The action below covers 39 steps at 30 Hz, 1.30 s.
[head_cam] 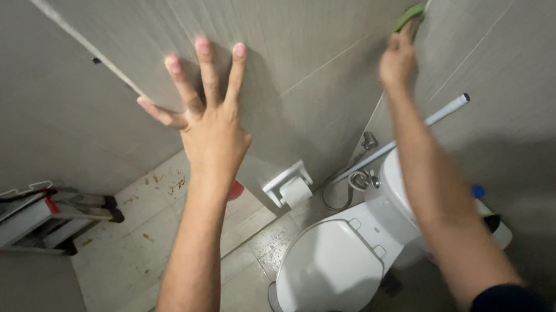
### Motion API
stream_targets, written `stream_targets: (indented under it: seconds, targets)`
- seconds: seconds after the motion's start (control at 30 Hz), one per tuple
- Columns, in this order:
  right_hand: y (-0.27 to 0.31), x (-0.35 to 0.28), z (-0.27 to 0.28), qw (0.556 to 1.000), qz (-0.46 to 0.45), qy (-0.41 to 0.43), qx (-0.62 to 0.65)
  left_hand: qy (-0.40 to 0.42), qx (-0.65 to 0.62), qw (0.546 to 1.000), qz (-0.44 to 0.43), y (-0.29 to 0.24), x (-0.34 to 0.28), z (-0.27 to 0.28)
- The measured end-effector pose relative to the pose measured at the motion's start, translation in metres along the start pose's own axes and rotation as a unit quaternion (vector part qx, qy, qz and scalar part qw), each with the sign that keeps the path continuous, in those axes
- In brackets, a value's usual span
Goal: The person scrubs the tiled walls and shower fixtures in a bathroom using a green sponge. They repeatedly rinse the sponge in a red bowl placed in the sink and continue scrubbing the wall, shower hose, and faucet area.
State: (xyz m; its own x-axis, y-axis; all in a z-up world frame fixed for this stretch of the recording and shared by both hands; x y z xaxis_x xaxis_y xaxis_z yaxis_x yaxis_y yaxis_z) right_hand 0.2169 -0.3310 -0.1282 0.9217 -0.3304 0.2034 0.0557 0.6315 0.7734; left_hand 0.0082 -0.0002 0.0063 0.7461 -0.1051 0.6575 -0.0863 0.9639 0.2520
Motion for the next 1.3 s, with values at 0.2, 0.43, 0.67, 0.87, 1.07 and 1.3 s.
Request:
stream_targets:
  seconds: [0.2,0.43,0.67,0.87,1.07,1.3]
  targets:
    - [0.106,-0.195,-0.081,0.952,0.117,-0.015,0.281,-0.003,-0.011,1.000,0.002,0.000,0.001,-0.003]
    - [0.132,-0.298,-0.108,0.890,0.430,0.063,0.140,-0.014,0.013,1.000,-0.002,0.001,-0.007,0.003]
    - [0.032,-0.171,-0.104,0.956,0.232,0.059,0.167,0.052,-0.067,0.996,0.003,-0.021,-0.046,-0.016]
    - [-0.010,-0.018,-0.024,0.997,0.001,-0.022,0.075,0.021,0.070,0.997,-0.040,-0.016,-0.054,-0.045]
    - [-0.065,0.028,-0.039,0.994,-0.063,-0.049,0.068,0.030,0.034,0.998,-0.053,-0.017,-0.058,-0.059]
    - [0.003,-0.129,-0.129,0.957,0.096,-0.169,0.214,0.009,-0.013,0.998,-0.065,-0.012,-0.058,-0.050]
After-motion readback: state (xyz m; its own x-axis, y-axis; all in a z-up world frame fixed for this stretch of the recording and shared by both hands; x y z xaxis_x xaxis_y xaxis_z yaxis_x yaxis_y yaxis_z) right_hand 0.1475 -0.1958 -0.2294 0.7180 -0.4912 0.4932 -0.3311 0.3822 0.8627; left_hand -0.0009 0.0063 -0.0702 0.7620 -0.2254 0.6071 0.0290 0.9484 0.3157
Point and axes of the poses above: each hand's wrist, its own x-axis towards the middle knuckle, its own z-axis out of the back of the hand, y = z × x, the point moved 1 cm from there along x, towards the middle knuckle, and after that the axes turned 2 degrees about z, right-handed, at the moved point
